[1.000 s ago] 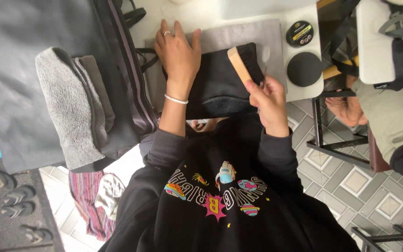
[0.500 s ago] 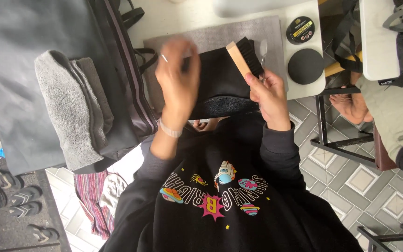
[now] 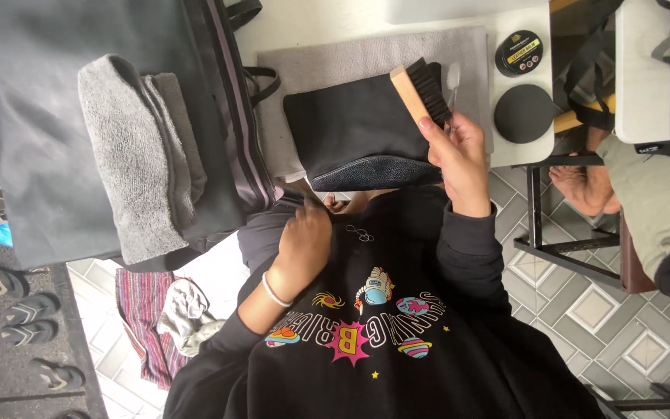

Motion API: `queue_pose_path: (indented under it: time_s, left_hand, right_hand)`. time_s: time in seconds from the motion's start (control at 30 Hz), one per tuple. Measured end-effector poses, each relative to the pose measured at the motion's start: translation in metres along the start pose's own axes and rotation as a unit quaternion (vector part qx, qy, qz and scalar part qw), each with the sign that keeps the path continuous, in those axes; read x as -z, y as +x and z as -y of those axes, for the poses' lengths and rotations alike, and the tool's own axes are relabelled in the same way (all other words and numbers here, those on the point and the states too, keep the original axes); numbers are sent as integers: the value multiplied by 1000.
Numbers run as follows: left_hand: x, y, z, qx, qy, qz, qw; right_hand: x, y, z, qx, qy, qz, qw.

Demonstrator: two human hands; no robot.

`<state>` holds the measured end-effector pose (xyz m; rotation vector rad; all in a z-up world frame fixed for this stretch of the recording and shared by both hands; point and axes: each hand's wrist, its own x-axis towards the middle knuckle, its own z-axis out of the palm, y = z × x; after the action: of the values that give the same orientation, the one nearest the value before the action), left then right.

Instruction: Applying a finishing agent to the interior edges of a black bag and using a brush to work it in.

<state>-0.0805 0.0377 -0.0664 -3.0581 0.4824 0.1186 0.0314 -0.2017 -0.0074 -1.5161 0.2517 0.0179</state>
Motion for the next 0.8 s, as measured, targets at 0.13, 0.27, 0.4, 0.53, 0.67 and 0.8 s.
queue_pose_path:
  time_s: [0.13, 0.27, 0.4, 0.53, 0.67, 0.8]
  left_hand:
    - [132, 32, 18, -115, -296, 170, 933]
    - [125, 64, 29, -111, -346, -31, 931]
    - [142, 66, 27, -294, -499, 153, 801]
    - [34, 58, -17, -373, -578, 362, 629]
    - [-105, 49, -26, -160, -200, 154, 954]
    - [-101, 44, -13, -111, -219, 212, 946]
  right_hand:
    - [-8, -4, 11, 5, -35, 3, 999]
    - [-11, -6, 12, 28, -34, -2, 999]
    - [-6, -3, 7, 23, -39, -6, 999]
    - [-13, -5, 17, 14, -9, -11, 1000]
    - [-11, -3, 16, 27, -7, -7, 1000]
    - [-15, -5, 23, 21, -23, -1, 1000]
